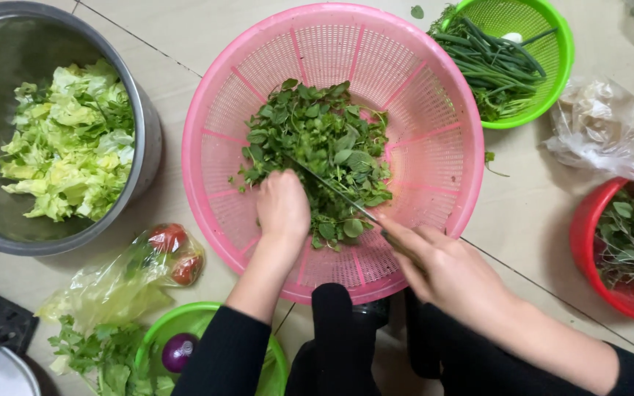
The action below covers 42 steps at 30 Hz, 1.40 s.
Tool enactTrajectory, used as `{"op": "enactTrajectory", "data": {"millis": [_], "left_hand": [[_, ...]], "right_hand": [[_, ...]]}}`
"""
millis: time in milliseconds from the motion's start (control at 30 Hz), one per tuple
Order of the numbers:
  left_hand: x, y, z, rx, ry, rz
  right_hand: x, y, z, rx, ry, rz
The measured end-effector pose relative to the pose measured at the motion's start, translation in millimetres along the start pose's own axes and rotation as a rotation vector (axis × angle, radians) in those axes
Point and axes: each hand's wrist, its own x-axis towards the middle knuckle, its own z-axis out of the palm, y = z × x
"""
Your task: Sorting, trimming roots, and cutting various leafy vegetables including lettuce and scallions on the floor
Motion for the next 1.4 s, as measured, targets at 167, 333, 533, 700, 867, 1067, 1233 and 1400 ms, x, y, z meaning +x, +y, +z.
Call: {"op": "enactTrajectory", "data": {"millis": [167, 333, 533, 700, 867, 1067, 1233, 1400], "left_hand": [[-29.9, 21.5, -63.1, -0.311, -0.083, -0.018], [-20.3, -4.5, -95.3, -0.304, -0.062, -0.11], [13.7, 14.5, -93.6, -0.445, -0.157, -0.048], [24.1, 25.3, -47.9, -0.264, -0.264, -0.098], [3.6, 26.6, -9.3, -0.046, -0.17, -0.016], [2.8, 28.8, 17.7, 0.111, 0.078, -0.002], [5.7, 23.8, -37.3, -0.076, -0.146, -0.182], [23.6, 8.0, -54.7, -0.197, -0.292, -0.321]], "right_hand": [[13.4, -5.6, -1.7, 0.075, -0.03, 0.015], [-3.4, -2.2, -18.7, 0.343, 0.05, 0.096], [-24.6, 7.7, -26.3, 0.54, 0.249, 0.242], [-25.5, 14.1, -21.3, 0.669, 0.298, 0.291], [-28.3, 16.9, -18.0, 0.577, 0.239, 0.265], [-28.8, 16.7, -14.9, 0.555, 0.234, 0.221], [-31.9, 21.0, -16.8, 0.452, 0.213, 0.189], [-24.1, 7.2, -23.0, 0.359, 0.098, 0.008]]}}
